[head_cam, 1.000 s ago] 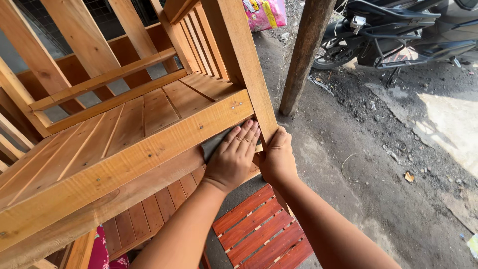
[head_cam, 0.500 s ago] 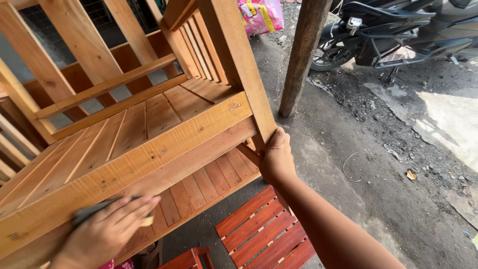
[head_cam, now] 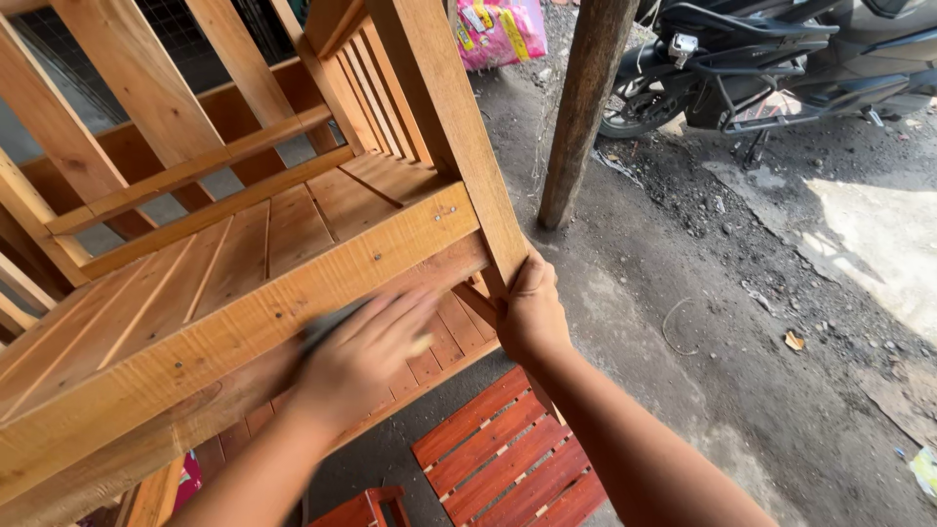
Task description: The person sands the wooden frame and slats of a chair using a sanding block, steadying the chair with one hand while rubbing the sanding block along the legs, rails, and seat edges, working over different parts of the chair.
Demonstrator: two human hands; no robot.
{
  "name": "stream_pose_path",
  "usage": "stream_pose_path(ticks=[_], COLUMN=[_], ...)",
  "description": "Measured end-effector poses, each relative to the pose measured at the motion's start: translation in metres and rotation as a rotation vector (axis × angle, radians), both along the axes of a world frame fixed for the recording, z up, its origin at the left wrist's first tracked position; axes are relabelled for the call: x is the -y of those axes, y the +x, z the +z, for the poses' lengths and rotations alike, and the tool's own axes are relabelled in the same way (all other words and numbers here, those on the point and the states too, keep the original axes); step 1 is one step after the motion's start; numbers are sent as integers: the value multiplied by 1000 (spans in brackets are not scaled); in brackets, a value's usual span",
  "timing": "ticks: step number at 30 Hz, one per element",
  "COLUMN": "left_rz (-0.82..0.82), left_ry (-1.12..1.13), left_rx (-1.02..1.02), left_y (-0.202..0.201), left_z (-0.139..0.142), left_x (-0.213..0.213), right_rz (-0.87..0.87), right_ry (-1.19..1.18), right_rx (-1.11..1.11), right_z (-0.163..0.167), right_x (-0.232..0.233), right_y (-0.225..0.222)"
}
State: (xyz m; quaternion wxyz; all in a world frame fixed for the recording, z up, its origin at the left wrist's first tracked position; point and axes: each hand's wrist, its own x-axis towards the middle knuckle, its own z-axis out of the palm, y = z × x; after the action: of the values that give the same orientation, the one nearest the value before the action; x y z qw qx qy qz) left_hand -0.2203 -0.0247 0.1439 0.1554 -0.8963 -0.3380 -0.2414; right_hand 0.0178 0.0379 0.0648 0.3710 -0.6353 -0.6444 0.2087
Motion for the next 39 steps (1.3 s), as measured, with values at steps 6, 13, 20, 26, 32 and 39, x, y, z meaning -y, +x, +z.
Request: stream_pose_path(ticks=[6, 13, 20, 26, 32, 39], left_rz=[173, 56, 81, 131, 100, 63], left_ry=[85, 121, 88, 24, 79, 106], left_rx=[-410, -91, -7, -148, -313, -97], left_y=[-107, 13, 51, -85, -126, -5], left_z=[-1, -8, -32, 12, -19, -9], left_x=[71, -9, -38, 65, 75, 0], right_rz=[-33, -68, -57, -80, -87, -78], right_ry=[-32, -110, -99, -111, -139, -83], right_rx=[-10, 30, 61, 92, 90, 79], right_z=[2, 10, 3, 2, 5, 7], right_x=[1, 1, -1, -2, -2, -1], right_y=[-3, -5, -5, -5, -5, -5])
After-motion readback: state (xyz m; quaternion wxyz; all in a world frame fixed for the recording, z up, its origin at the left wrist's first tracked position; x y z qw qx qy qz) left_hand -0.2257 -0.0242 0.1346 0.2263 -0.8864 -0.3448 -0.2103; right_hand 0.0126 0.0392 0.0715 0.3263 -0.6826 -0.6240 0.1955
